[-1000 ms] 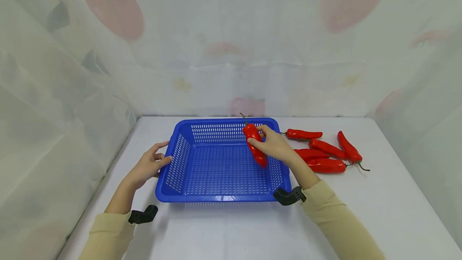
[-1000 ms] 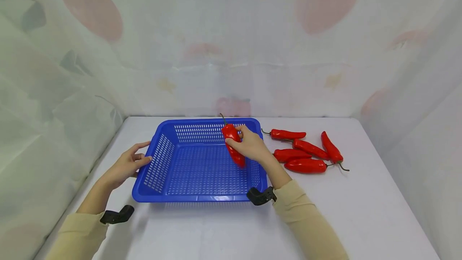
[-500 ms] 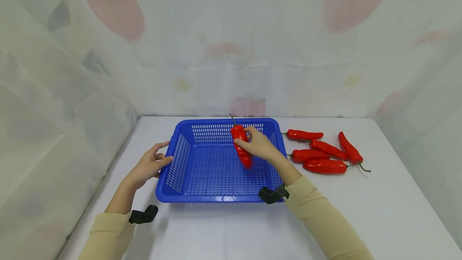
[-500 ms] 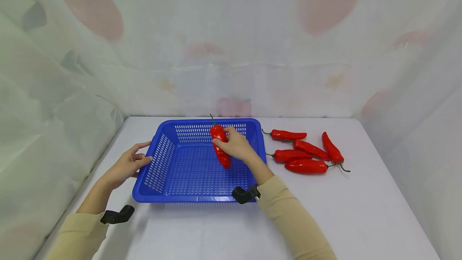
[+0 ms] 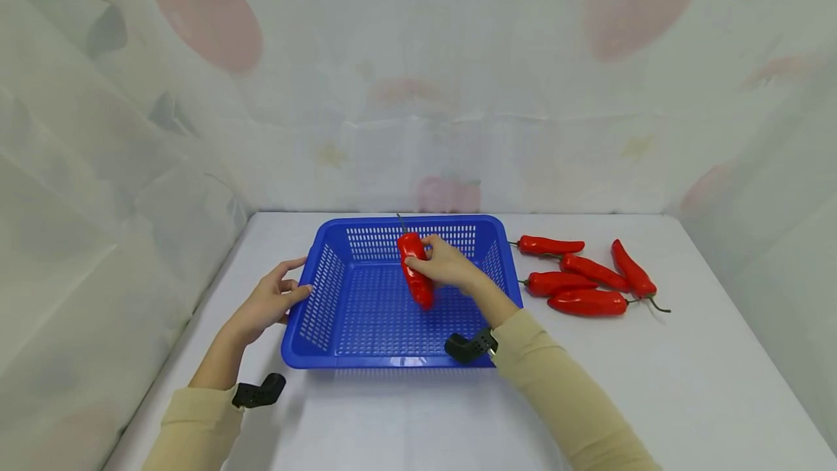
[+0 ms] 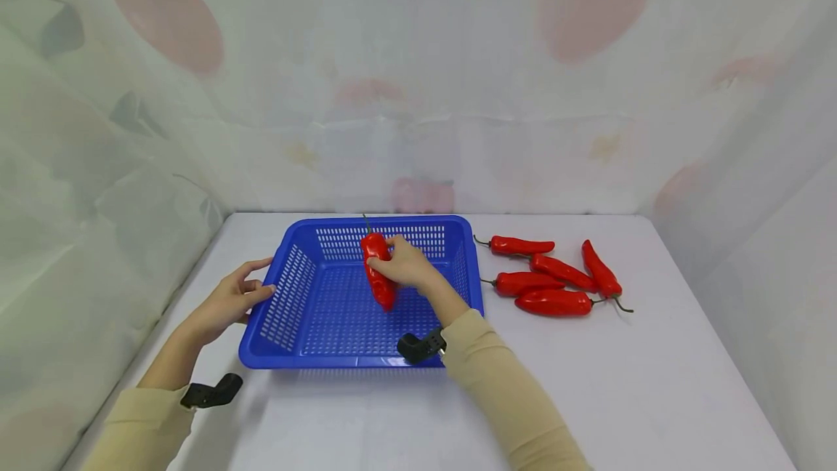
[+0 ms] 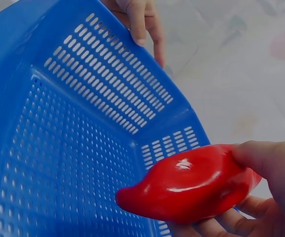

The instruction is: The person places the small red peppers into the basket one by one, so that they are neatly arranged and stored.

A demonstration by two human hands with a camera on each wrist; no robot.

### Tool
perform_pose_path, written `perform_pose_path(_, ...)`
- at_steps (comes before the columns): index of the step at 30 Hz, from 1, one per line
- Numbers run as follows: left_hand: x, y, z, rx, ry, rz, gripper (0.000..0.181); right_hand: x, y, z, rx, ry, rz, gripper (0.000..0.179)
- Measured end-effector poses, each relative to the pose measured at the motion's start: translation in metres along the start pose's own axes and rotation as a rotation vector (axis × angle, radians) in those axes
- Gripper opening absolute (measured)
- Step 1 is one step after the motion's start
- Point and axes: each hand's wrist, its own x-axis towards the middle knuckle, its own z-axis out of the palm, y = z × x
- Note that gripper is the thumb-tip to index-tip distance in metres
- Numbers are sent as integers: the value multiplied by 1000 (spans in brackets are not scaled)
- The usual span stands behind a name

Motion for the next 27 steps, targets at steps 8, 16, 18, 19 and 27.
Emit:
perform_pose_path(8, 0, 0, 0, -3, 1, -1, 66, 6, -6, 15, 73, -69, 26, 56)
perform_pose_path(16, 0, 2, 1, -1, -5, -3, 67, 15, -7, 26, 78, -64, 51, 53)
perform_pose_path(18, 0, 2, 1, -3, -5, -4, 67, 16, -8, 29, 72, -64, 63, 53)
perform_pose_path(19, 0, 3, 1, -4, -6, -3, 67, 17, -9, 31, 73, -65, 69, 53)
perform_pose_path(27, 0, 2, 0, -14, -7, -1, 66, 26, -9, 43, 90, -89, 109, 54)
